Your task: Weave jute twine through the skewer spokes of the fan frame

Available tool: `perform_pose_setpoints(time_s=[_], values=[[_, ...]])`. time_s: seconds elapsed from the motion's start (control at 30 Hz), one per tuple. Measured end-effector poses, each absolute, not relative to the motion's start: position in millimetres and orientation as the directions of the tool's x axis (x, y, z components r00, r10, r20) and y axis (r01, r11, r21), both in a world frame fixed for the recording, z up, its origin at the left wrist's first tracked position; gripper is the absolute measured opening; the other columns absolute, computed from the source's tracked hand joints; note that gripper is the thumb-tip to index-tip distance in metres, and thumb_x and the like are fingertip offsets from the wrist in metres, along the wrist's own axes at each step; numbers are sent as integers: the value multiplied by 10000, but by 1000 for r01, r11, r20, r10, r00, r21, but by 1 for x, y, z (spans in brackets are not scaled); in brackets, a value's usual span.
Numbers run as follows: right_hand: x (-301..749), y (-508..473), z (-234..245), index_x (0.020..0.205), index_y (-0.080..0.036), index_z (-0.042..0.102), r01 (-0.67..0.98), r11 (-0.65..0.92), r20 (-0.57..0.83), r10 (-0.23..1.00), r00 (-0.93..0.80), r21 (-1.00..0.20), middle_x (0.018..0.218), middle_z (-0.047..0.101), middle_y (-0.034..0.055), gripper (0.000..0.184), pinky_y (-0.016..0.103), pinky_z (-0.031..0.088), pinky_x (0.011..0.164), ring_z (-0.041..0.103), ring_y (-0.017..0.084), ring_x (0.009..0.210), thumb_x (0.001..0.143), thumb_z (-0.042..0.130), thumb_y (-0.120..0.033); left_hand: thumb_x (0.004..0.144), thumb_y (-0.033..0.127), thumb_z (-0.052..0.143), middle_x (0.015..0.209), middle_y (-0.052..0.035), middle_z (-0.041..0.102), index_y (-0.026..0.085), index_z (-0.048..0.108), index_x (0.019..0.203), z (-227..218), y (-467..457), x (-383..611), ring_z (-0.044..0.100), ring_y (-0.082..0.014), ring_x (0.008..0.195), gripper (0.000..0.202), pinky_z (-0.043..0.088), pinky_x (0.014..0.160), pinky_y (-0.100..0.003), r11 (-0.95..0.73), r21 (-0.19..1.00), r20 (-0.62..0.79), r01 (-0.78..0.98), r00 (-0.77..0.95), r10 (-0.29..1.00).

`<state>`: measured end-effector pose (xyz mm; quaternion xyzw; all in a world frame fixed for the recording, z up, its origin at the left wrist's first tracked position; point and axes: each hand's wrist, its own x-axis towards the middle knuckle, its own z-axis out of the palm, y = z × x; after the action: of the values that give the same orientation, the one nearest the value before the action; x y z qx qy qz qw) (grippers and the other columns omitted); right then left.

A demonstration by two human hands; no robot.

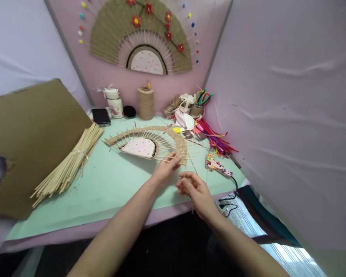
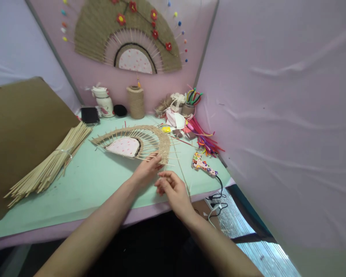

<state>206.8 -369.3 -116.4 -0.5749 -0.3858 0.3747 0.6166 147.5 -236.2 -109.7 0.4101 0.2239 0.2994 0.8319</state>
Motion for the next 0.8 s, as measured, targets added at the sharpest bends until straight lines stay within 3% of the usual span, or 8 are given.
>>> perform_pose_setpoints(time_s=[0.13,0.43,0.57,0.8], values=[[207,-374,-121,907,-198,601,-87,64,11,862,507,-994,619,511,-40,324,217,324,472,413,83,495,902,538,-516,647,398,833,1064,-19,669,235,687,1000,-107,-237,147,589,-122,931,416,443,797,-234,478,821,-120,-310,726,677],[229,-361,-128,844,-177,629,-3,-9,-10,836,548,-1000,585,469,-45,362,216,247,428,354,77,457,840,596,-538,627,424,842,1017,-17,661,225,684,991,-107,-237,146,587,-121,885,444,453,787,-243,490,815,-111,-309,747,656],[246,-353,-125,826,-173,644,134,-1,85,771,631,-991,565,480,-44,367,227,276,424,370,89,450,829,595,-537,623,408,846,995,-15,674,226,693,986,-104,-238,146,591,-121,881,434,453,796,-245,499,804,-89,-325,763,640],[258,-350,-110,617,-185,552,450,1,348,635,690,-893,530,470,-41,372,242,321,502,389,102,511,822,631,-486,594,349,860,1000,-18,675,213,697,975,-102,-237,145,602,-118,876,436,463,771,-237,529,796,-144,-293,758,636]])
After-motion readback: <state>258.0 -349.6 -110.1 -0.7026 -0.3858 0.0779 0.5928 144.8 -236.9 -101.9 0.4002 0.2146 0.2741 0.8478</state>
